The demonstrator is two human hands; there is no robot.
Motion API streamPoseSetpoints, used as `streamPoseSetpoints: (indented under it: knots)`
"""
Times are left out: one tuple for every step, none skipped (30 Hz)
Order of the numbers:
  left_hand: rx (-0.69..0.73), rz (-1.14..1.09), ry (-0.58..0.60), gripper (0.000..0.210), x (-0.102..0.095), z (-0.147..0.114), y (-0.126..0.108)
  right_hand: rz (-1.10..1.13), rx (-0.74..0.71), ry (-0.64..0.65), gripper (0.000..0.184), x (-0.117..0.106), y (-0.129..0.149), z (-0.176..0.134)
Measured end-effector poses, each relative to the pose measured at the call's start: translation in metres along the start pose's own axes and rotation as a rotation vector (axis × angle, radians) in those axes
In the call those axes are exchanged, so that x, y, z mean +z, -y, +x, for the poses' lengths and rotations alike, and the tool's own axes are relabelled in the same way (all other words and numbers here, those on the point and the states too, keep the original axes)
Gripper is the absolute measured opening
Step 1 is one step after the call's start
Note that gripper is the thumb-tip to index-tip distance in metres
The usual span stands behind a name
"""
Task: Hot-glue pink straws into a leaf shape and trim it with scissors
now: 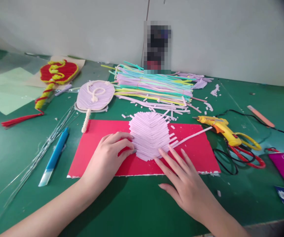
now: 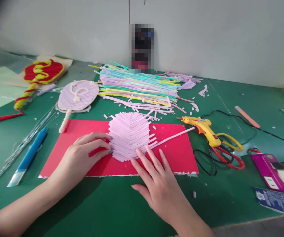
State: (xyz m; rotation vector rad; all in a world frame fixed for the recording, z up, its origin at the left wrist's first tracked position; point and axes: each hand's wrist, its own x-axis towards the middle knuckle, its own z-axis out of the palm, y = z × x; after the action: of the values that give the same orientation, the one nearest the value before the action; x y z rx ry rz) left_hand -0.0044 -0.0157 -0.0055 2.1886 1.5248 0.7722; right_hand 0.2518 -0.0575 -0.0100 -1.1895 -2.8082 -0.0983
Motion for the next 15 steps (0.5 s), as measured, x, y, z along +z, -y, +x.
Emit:
streamPoseSetpoints:
  knots:
    - [-0.002, 0.002, 0.0, 0.017, 0.0, -0.0001, 0.0, 0.003, 0.003, -0.001, 0.06, 0.0, 0.0002, 0.0]
    - [-0.002, 0.005, -0.002, 0.017, 0.0001, -0.0002, 0.0, 0.006, 0.007, -0.001, 0.06, 0.0001, 0.0004, 0.0]
    - [-0.003, 0.007, -0.006, 0.017, 0.0003, -0.0002, 0.0, 0.011, 0.01, 0.0, 0.06, 0.0001, 0.0007, 0.0001]
    - [-0.002, 0.009, -0.008, 0.017, 0.0005, -0.0002, 0.0001, 0.014, 0.014, 0.002, 0.06, 0.0002, 0.001, 0.0001]
    - [0.001, 0.009, -0.01, 0.017, 0.0006, -0.0002, 0.0002, 0.014, 0.016, 0.003, 0.061, 0.0002, 0.0012, 0.0001]
    - [0.002, 0.008, -0.01, 0.017, 0.0008, -0.0002, 0.0003, 0.009, 0.017, 0.005, 0.061, 0.0002, 0.0014, 0.0001]
    - [0.003, 0.007, -0.01, 0.017, 0.0009, -0.0001, 0.0004, 0.002, 0.016, 0.008, 0.061, 0.0002, 0.0014, 0.0001]
    - [0.003, 0.005, -0.011, 0.017, 0.001, 0.0, 0.0005, -0.008, 0.015, 0.009, 0.061, 0.0001, 0.0014, 0.0001]
    - [0.002, 0.003, -0.009, 0.017, 0.001, 0.0001, 0.0005, -0.018, 0.012, 0.012, 0.061, 0.0, 0.0014, 0.0001]
    - [0.001, 0.002, -0.008, 0.017, 0.0009, 0.0001, 0.0006, -0.026, 0.008, 0.013, 0.061, -0.0002, 0.0013, 0.0]
    - [0.0, 0.0, -0.009, 0.017, 0.0009, 0.0001, 0.0007, -0.033, 0.005, 0.014, 0.061, -0.0003, 0.0012, 0.0]
    - [0.0, -0.001, -0.009, 0.016, 0.0008, 0.0, 0.0008, -0.038, 0.004, 0.014, 0.061, -0.0005, 0.0011, 0.0]
    - [0.0, -0.003, -0.009, 0.016, 0.0007, -0.0001, 0.0009, -0.042, 0.004, 0.014, 0.06, -0.0007, 0.0011, 0.0]
    - [0.0, -0.005, -0.008, 0.016, 0.0006, -0.0001, 0.001, -0.043, 0.006, 0.013, 0.06, -0.0008, 0.001, -0.0001]
    - [0.001, -0.006, -0.008, 0.016, 0.0006, -0.0001, 0.0012, -0.042, 0.007, 0.011, 0.06, -0.0009, 0.001, -0.0002]
